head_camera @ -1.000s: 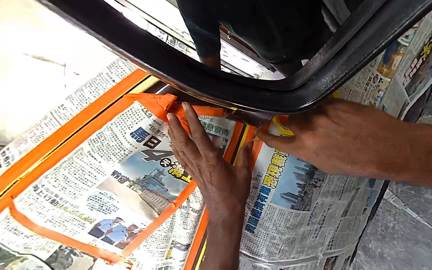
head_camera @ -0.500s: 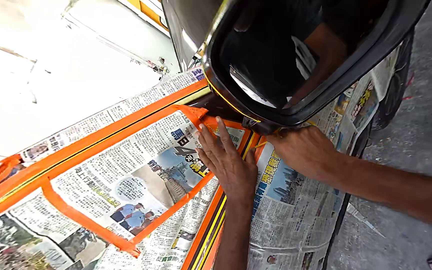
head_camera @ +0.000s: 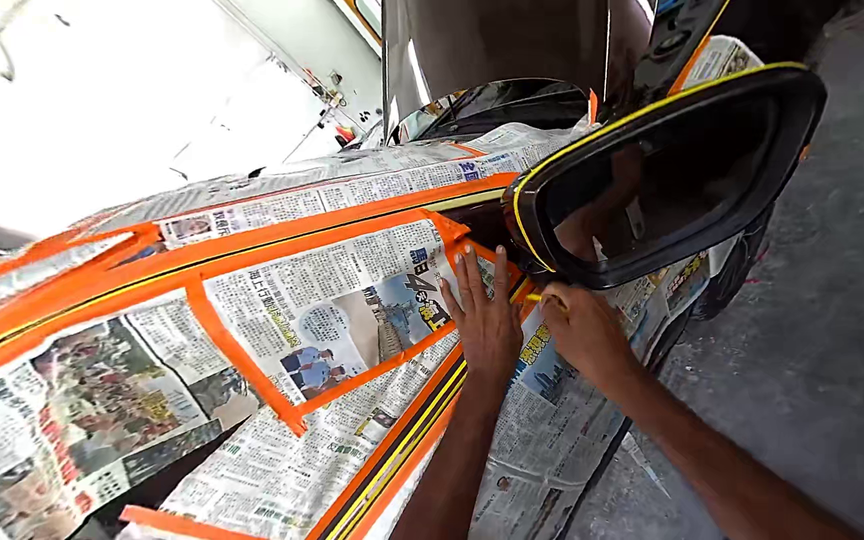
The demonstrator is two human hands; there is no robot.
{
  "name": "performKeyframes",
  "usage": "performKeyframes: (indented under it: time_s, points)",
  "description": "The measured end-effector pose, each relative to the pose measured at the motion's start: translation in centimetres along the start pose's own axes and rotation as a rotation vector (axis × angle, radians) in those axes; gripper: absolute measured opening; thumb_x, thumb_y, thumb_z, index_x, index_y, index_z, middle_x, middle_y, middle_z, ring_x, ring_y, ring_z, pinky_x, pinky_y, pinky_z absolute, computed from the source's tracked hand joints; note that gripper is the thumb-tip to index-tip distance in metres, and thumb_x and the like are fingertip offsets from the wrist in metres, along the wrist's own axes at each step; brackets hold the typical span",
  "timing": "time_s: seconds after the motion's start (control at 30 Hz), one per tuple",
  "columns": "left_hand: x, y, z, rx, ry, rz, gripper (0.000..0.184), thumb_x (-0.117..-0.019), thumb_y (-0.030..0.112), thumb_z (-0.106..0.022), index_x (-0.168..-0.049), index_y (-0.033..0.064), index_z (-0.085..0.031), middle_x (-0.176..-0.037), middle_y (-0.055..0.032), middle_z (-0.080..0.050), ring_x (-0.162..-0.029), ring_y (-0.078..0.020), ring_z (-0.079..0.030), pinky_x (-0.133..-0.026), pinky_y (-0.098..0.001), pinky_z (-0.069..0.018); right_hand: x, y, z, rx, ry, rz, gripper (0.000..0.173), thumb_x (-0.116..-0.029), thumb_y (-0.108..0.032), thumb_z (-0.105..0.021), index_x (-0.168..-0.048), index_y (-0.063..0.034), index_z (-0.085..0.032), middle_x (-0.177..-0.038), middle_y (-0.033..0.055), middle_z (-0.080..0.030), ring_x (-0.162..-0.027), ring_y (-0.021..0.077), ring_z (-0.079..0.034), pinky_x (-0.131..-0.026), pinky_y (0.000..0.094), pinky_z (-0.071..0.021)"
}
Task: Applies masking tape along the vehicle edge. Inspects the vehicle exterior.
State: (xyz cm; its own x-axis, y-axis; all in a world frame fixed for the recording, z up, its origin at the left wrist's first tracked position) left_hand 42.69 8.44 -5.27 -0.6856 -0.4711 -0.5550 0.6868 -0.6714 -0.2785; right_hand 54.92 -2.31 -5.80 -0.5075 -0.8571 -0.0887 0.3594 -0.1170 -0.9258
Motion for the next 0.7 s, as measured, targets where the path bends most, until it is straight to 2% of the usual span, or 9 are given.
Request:
performKeyframes:
  time_s: [0.13, 0.17, 0.2, 0.27, 0.4, 0.47, 0.53, 0.6, 0.7]
  points:
    - [-0.2, 0.6, 0.6, -0.035, -0.033, 0.051, 0.078, -0.0941, 0.023, -0.065, -0.163, 0.0240, -0.029, -0.168, -0.0237, -0.017, -0.157, -0.0414, -0.014, -0.123, -0.0691, -0.0078, 3.8, -3.1, 3.3, 0.098, -0.007, 0.117, 0.025, -0.1074, -0.028, -0.046, -0.103, -0.0149, -0.068, -0.072, 0.0050, -0.063, -0.067, 0.0231, -0.065, -0.058, 0.0470, -0.0536]
    - [-0.6, 0.7, 0.8, -0.038, -0.032, 0.059, 0.083, -0.0910, 0.023, -0.070, -0.163, 0.0235, -0.029, -0.169, -0.0238, -0.016, -0.157, -0.0415, -0.013, -0.123, -0.0694, -0.0075, 5.3, -2.8, 3.8, 0.145, -0.044, 0.127, 0.027, -0.1071, -0.030, -0.046, -0.103, -0.0152, -0.068, -0.071, 0.0048, -0.063, -0.066, 0.0233, -0.065, -0.058, 0.0466, -0.0541]
    - [-1.0, 0.7, 0.9, -0.036, -0.028, 0.072, 0.093, -0.0854, 0.026, -0.079, -0.163, 0.0228, -0.028, -0.169, -0.0235, -0.015, -0.157, -0.0419, -0.012, -0.122, -0.0703, -0.0079, 6.6, -2.0, 4.2, 0.191, -0.107, 0.113, 0.029, -0.1066, -0.031, -0.044, -0.104, -0.0151, -0.068, -0.072, 0.0057, -0.064, -0.068, 0.0245, -0.067, -0.061, 0.0474, -0.0547]
    - [-1.7, 0.8, 0.5, -0.035, -0.021, 0.107, 0.108, -0.0770, 0.032, -0.088, -0.164, 0.0232, -0.025, -0.170, -0.0224, -0.010, -0.157, -0.0417, -0.009, -0.121, -0.0712, -0.0088, 9.2, 0.7, 4.5, 0.243, -0.271, 0.010, 0.035, -0.1073, -0.032, -0.040, -0.114, -0.0129, -0.069, -0.084, 0.0107, -0.070, -0.081, 0.0301, -0.070, -0.072, 0.0524, -0.0562]
    - [-2.2, 1.5, -0.2, -0.100, -0.007, 0.190, 0.111, -0.0754, 0.039, -0.089, -0.165, 0.0262, -0.023, -0.170, -0.0224, -0.011, -0.158, -0.0408, -0.009, -0.122, -0.0698, -0.0071, 13.8, 6.2, 3.6, 0.334, -0.434, -0.134, 0.035, -0.1072, -0.031, -0.039, -0.121, -0.0136, -0.066, -0.092, 0.0137, -0.072, -0.088, 0.0342, -0.072, -0.076, 0.0552, -0.0561]
    - [-1.4, 1.8, 0.7, -0.066, 0.027, 0.212, 0.105, -0.0787, 0.039, -0.087, -0.164, 0.0228, -0.027, -0.169, -0.0234, -0.013, -0.157, -0.0421, -0.011, -0.122, -0.0703, -0.0087, 15.6, 7.7, 3.8, 0.336, -0.440, -0.146, 0.036, -0.1071, -0.031, -0.039, -0.122, -0.0141, -0.067, -0.090, 0.0139, -0.073, -0.086, 0.0347, -0.073, -0.074, 0.0561, -0.0565]
    - [1.2, 3.2, 3.0, 0.073, 0.023, 0.257, 0.094, -0.0845, 0.035, -0.081, -0.162, 0.0172, -0.030, -0.169, -0.0222, -0.016, -0.156, -0.0410, -0.015, -0.122, -0.0680, -0.0165, 16.8, 8.3, 4.5, 0.339, -0.441, -0.155, 0.037, -0.1072, -0.032, -0.039, -0.125, -0.0150, -0.067, -0.091, 0.0146, -0.074, -0.087, 0.0357, -0.073, -0.074, 0.0570, -0.0563]
    - [6.0, 5.6, 5.6, 0.343, -0.139, 0.421, 0.078, -0.0929, 0.040, -0.072, -0.158, 0.0150, -0.038, -0.166, -0.0162, -0.029, -0.149, -0.0346, -0.035, -0.116, -0.0587, -0.0371, 17.5, 8.7, 5.0, 0.350, -0.441, -0.126, 0.038, -0.1073, -0.032, -0.039, -0.126, -0.0150, -0.067, -0.089, 0.0143, -0.073, -0.084, 0.0353, -0.073, -0.073, 0.0574, -0.0565]
    - [13.6, 9.4, 7.3, 0.976, -0.493, 0.746, 0.067, -0.0983, 0.046, -0.064, -0.151, 0.0091, -0.048, -0.145, -0.0119, -0.057, -0.124, -0.0233, -0.062, -0.104, -0.0442, -0.0534, 18.2, 8.7, 5.5, 0.335, -0.437, -0.056, 0.036, -0.1066, -0.028, -0.042, -0.125, -0.0116, -0.068, -0.086, 0.0166, -0.073, -0.079, 0.0374, -0.072, -0.071, 0.0600, -0.0559]
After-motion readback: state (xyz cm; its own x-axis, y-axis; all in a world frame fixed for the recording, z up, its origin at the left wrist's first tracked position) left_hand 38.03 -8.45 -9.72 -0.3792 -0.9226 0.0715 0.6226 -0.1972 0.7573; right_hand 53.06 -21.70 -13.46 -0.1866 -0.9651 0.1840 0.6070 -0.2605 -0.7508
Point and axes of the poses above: each hand's wrist, its own x-axis away from the middle knuckle, its own z-axis out of the back of the hand, y = z × x, the point moved 1 cm from there along -x, towards the middle knuckle
